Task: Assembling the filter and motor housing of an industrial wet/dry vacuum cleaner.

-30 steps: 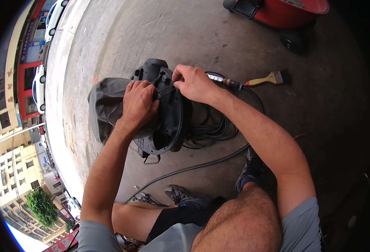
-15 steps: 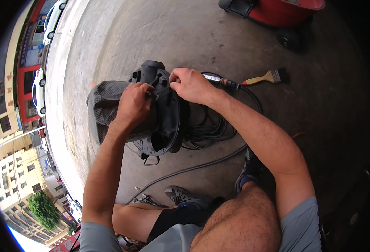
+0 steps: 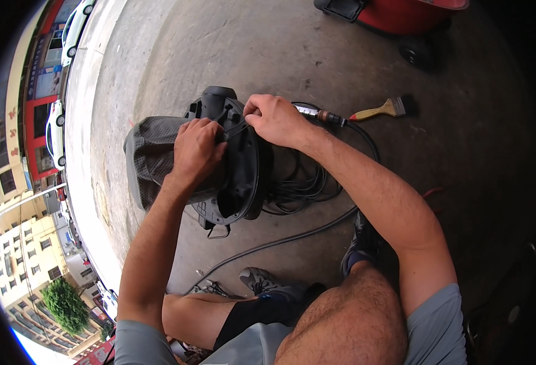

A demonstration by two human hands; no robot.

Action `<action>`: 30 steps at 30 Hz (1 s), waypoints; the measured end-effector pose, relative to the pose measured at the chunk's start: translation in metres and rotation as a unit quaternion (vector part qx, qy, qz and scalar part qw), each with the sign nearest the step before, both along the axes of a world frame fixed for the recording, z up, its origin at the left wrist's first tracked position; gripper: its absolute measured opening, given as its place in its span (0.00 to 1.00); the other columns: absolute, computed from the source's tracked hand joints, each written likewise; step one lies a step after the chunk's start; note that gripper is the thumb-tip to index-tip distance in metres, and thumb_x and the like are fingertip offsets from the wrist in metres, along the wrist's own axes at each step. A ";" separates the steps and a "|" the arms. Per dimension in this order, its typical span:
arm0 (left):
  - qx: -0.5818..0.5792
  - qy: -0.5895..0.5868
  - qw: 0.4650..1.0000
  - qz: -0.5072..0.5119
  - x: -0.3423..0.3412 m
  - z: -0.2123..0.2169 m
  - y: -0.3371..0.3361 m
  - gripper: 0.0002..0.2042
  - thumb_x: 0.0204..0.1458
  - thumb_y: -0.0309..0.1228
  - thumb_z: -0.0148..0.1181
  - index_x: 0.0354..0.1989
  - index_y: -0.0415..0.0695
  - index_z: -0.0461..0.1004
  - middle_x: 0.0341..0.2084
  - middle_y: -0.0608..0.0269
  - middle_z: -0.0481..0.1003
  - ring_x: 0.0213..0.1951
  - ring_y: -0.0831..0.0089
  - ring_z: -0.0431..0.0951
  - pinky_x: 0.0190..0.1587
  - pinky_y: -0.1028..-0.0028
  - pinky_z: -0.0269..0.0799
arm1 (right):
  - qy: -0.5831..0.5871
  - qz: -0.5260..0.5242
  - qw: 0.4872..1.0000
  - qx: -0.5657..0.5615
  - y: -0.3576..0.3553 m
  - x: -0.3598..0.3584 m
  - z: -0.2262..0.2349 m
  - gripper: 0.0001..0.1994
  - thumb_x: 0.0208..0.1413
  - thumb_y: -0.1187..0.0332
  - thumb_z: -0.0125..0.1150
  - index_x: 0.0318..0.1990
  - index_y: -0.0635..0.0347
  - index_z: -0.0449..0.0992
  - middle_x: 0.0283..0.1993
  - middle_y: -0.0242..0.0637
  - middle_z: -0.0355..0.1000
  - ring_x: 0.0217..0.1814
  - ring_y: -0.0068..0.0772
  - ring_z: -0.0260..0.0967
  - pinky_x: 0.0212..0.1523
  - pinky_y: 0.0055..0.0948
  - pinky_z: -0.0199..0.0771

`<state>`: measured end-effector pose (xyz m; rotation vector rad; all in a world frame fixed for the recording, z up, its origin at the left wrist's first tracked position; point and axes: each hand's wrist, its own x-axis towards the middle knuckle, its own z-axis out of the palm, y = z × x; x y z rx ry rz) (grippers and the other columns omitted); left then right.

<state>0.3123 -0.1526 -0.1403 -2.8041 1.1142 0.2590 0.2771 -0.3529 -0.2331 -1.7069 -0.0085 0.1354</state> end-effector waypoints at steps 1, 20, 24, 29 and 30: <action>-0.010 -0.002 1.000 -0.002 0.000 0.000 0.001 0.13 0.43 0.29 0.69 0.38 0.44 0.76 0.36 0.58 0.76 0.47 0.58 0.76 0.55 0.59 0.68 | 0.000 0.001 1.000 0.001 0.000 0.000 0.000 0.08 0.57 0.71 0.58 0.40 0.67 0.77 0.31 0.40 0.78 0.33 0.30 0.76 0.39 0.31 0.75; -0.013 0.003 0.998 -0.056 -0.001 0.006 0.002 0.14 0.42 0.26 0.67 0.37 0.46 0.71 0.31 0.60 0.77 0.44 0.58 0.77 0.51 0.58 0.68 | 0.011 -0.006 1.000 0.000 0.004 0.003 -0.003 0.09 0.58 0.71 0.58 0.41 0.67 0.77 0.30 0.39 0.77 0.32 0.28 0.76 0.38 0.31 0.74; -0.019 0.015 0.999 -0.048 0.000 0.006 -0.001 0.14 0.43 0.26 0.66 0.38 0.46 0.71 0.33 0.61 0.77 0.44 0.59 0.77 0.51 0.58 0.68 | 0.016 -0.014 1.000 0.008 0.004 0.003 -0.007 0.08 0.57 0.71 0.58 0.40 0.67 0.77 0.29 0.37 0.77 0.31 0.27 0.75 0.37 0.29 0.74; -0.087 0.030 0.995 -0.043 0.000 0.001 0.001 0.14 0.43 0.26 0.67 0.39 0.46 0.71 0.33 0.61 0.77 0.43 0.58 0.77 0.51 0.59 0.68 | 0.010 -0.016 1.000 0.023 0.006 0.005 -0.002 0.08 0.57 0.72 0.58 0.40 0.68 0.77 0.28 0.36 0.76 0.29 0.25 0.74 0.35 0.28 0.73; -0.086 0.030 0.995 -0.043 0.001 0.001 0.001 0.14 0.43 0.26 0.67 0.39 0.46 0.71 0.33 0.61 0.77 0.43 0.58 0.77 0.51 0.59 0.68 | 0.008 -0.016 0.999 0.032 0.007 0.006 -0.001 0.08 0.57 0.72 0.58 0.40 0.68 0.77 0.28 0.36 0.76 0.29 0.25 0.74 0.35 0.28 0.73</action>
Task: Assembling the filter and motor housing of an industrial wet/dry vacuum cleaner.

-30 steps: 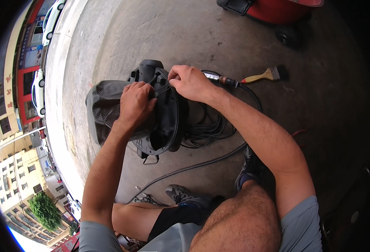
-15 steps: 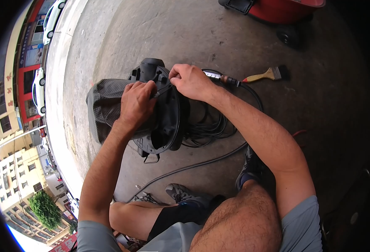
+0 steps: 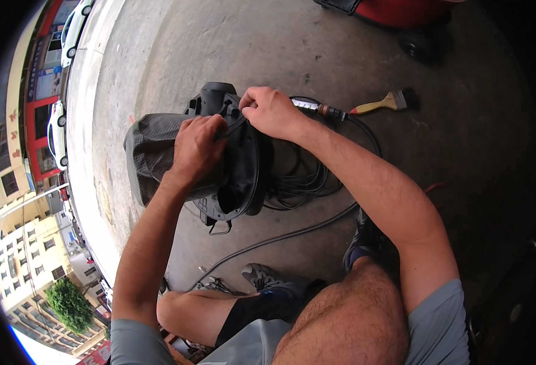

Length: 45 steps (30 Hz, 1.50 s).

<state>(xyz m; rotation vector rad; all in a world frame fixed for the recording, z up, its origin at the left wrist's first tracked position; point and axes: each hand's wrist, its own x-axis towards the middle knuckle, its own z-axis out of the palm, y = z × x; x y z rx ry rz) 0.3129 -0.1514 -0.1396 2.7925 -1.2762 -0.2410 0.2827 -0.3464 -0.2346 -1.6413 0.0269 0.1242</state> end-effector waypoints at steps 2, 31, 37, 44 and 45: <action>0.030 -0.005 1.000 0.007 0.000 -0.001 -0.001 0.15 0.43 0.26 0.67 0.40 0.46 0.70 0.33 0.60 0.77 0.42 0.58 0.77 0.50 0.59 0.68 | 0.008 0.012 1.000 -0.008 -0.002 0.001 -0.001 0.08 0.56 0.71 0.58 0.40 0.67 0.77 0.28 0.38 0.77 0.30 0.27 0.75 0.36 0.30 0.74; 0.024 -0.037 0.999 0.025 -0.002 -0.008 0.004 0.20 0.42 0.26 0.68 0.43 0.43 0.66 0.31 0.55 0.76 0.41 0.54 0.76 0.49 0.58 0.68 | -0.028 0.232 0.910 -0.343 0.032 0.020 0.043 0.11 0.50 0.69 0.61 0.39 0.63 0.82 0.41 0.49 0.80 0.49 0.51 0.78 0.49 0.47 0.78; 0.028 -0.029 0.999 0.031 0.000 -0.008 0.001 0.21 0.41 0.25 0.68 0.44 0.45 0.66 0.32 0.56 0.75 0.42 0.55 0.76 0.48 0.58 0.67 | -0.007 0.231 0.913 -0.336 0.028 0.021 0.048 0.11 0.50 0.69 0.59 0.38 0.65 0.81 0.41 0.52 0.79 0.49 0.54 0.77 0.49 0.48 0.78; 0.048 0.012 0.997 0.053 0.001 -0.002 -0.003 0.22 0.40 0.25 0.69 0.43 0.48 0.65 0.33 0.59 0.74 0.42 0.56 0.76 0.47 0.59 0.66 | 0.047 0.218 0.930 -0.294 0.017 0.027 0.043 0.12 0.54 0.65 0.60 0.42 0.61 0.82 0.44 0.52 0.79 0.52 0.53 0.76 0.53 0.47 0.75; 0.048 0.012 0.997 0.053 0.001 -0.002 -0.003 0.22 0.40 0.25 0.69 0.43 0.48 0.65 0.33 0.59 0.74 0.42 0.56 0.76 0.47 0.59 0.66 | 0.047 0.219 0.929 -0.294 0.014 0.027 0.041 0.12 0.54 0.65 0.60 0.42 0.61 0.82 0.44 0.52 0.79 0.52 0.53 0.76 0.53 0.47 0.75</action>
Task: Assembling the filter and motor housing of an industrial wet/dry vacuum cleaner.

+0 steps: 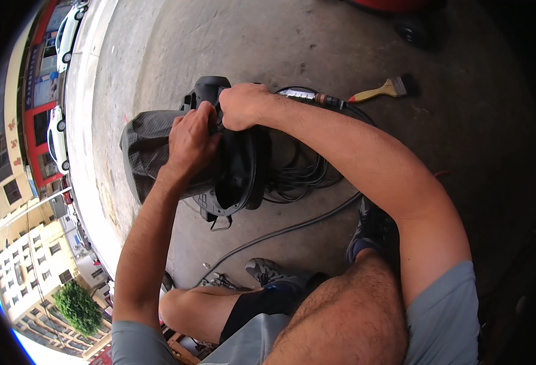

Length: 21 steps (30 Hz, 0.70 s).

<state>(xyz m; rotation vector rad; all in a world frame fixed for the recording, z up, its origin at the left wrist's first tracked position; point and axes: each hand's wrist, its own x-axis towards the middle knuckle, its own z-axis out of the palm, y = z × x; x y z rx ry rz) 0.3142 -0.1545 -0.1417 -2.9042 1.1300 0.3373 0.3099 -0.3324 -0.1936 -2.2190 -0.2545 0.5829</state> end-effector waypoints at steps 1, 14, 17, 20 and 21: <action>0.000 0.002 1.000 -0.002 0.000 0.000 0.000 0.22 0.41 0.26 0.69 0.43 0.48 0.65 0.32 0.59 0.74 0.42 0.56 0.76 0.47 0.59 0.66 | 0.010 -0.001 1.000 0.001 -0.003 0.001 -0.001 0.12 0.54 0.65 0.60 0.42 0.60 0.81 0.44 0.51 0.79 0.52 0.53 0.76 0.53 0.47 0.75; 0.025 0.017 0.999 0.033 0.004 -0.001 0.001 0.22 0.42 0.27 0.70 0.43 0.47 0.65 0.32 0.58 0.76 0.42 0.54 0.77 0.48 0.58 0.67 | -0.024 -0.084 0.969 0.230 -0.004 -0.013 -0.036 0.11 0.55 0.65 0.61 0.38 0.63 0.80 0.37 0.45 0.78 0.40 0.40 0.76 0.45 0.37 0.74; 0.018 0.024 0.998 0.047 0.006 -0.002 0.002 0.22 0.42 0.26 0.70 0.44 0.46 0.64 0.33 0.58 0.77 0.43 0.54 0.78 0.48 0.58 0.67 | 0.013 -0.130 0.941 0.313 0.004 -0.019 -0.039 0.09 0.57 0.67 0.60 0.37 0.65 0.79 0.38 0.40 0.78 0.36 0.32 0.76 0.40 0.32 0.75; 0.000 0.031 0.998 0.057 0.006 -0.002 0.002 0.22 0.42 0.25 0.69 0.45 0.45 0.64 0.34 0.56 0.78 0.44 0.53 0.79 0.48 0.58 0.68 | 0.052 -0.149 0.908 0.388 0.009 -0.023 -0.040 0.07 0.60 0.70 0.58 0.36 0.66 0.78 0.39 0.37 0.78 0.32 0.25 0.75 0.36 0.27 0.75; 0.000 0.031 0.998 0.057 0.006 -0.002 0.002 0.22 0.42 0.25 0.69 0.45 0.45 0.64 0.34 0.56 0.78 0.44 0.53 0.79 0.48 0.58 0.68 | 0.058 -0.149 0.895 0.417 0.010 -0.024 -0.040 0.07 0.61 0.71 0.56 0.36 0.66 0.77 0.40 0.35 0.79 0.31 0.23 0.75 0.33 0.25 0.75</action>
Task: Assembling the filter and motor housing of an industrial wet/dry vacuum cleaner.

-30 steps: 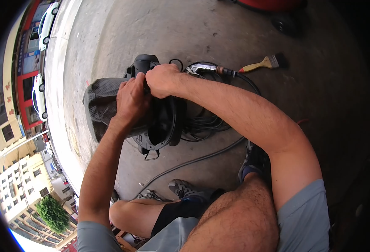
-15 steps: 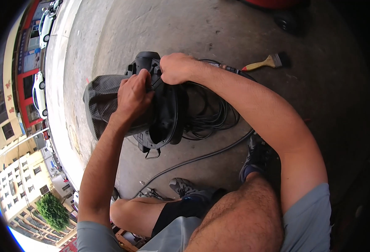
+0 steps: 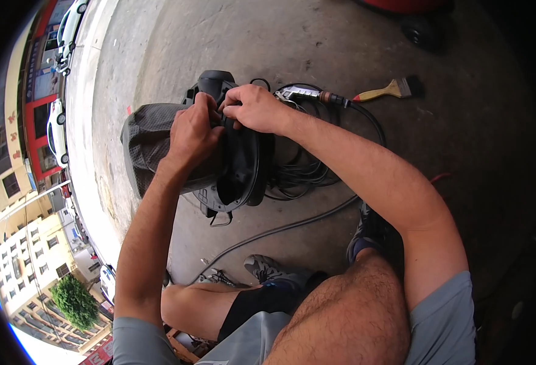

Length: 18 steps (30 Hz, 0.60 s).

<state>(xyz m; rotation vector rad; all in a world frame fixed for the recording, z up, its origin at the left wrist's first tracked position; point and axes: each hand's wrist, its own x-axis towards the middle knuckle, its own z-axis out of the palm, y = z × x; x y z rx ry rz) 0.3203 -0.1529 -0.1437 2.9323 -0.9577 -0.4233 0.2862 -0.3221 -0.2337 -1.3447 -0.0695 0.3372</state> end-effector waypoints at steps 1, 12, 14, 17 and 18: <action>0.005 0.005 1.000 0.006 0.000 0.000 0.000 0.22 0.42 0.25 0.68 0.45 0.45 0.64 0.34 0.55 0.78 0.44 0.53 0.79 0.48 0.57 0.68 | 0.000 0.000 1.000 0.000 0.001 -0.002 0.004 0.07 0.61 0.71 0.56 0.36 0.66 0.77 0.40 0.35 0.79 0.31 0.23 0.75 0.33 0.25 0.75; 0.037 0.003 0.999 -0.021 0.001 0.000 -0.002 0.21 0.41 0.25 0.67 0.45 0.45 0.67 0.34 0.55 0.78 0.44 0.54 0.78 0.49 0.57 0.69 | 0.138 -0.015 0.984 0.114 -0.001 0.003 0.004 0.08 0.63 0.66 0.55 0.33 0.59 0.74 0.34 0.33 0.78 0.25 0.19 0.73 0.21 0.20 0.68; 0.038 -0.007 0.999 -0.027 -0.002 0.000 -0.003 0.21 0.40 0.25 0.68 0.44 0.46 0.68 0.34 0.57 0.78 0.43 0.55 0.78 0.50 0.58 0.68 | 0.138 -0.023 0.984 0.106 -0.005 0.001 0.002 0.08 0.63 0.66 0.55 0.33 0.58 0.74 0.33 0.33 0.77 0.24 0.19 0.71 0.21 0.20 0.67; 0.040 0.001 0.999 -0.037 -0.002 0.001 -0.005 0.21 0.40 0.25 0.68 0.43 0.47 0.68 0.33 0.58 0.77 0.43 0.57 0.78 0.50 0.59 0.67 | 0.147 -0.044 0.982 0.109 -0.012 -0.004 -0.005 0.08 0.62 0.66 0.55 0.31 0.56 0.73 0.31 0.32 0.76 0.22 0.18 0.68 0.21 0.19 0.65; 0.039 0.001 0.999 -0.037 -0.002 0.001 -0.006 0.21 0.40 0.25 0.68 0.43 0.47 0.68 0.33 0.58 0.77 0.43 0.57 0.78 0.50 0.59 0.67 | 0.156 -0.057 0.979 0.119 -0.014 -0.006 -0.007 0.08 0.62 0.66 0.55 0.31 0.56 0.73 0.30 0.32 0.76 0.22 0.17 0.67 0.21 0.19 0.63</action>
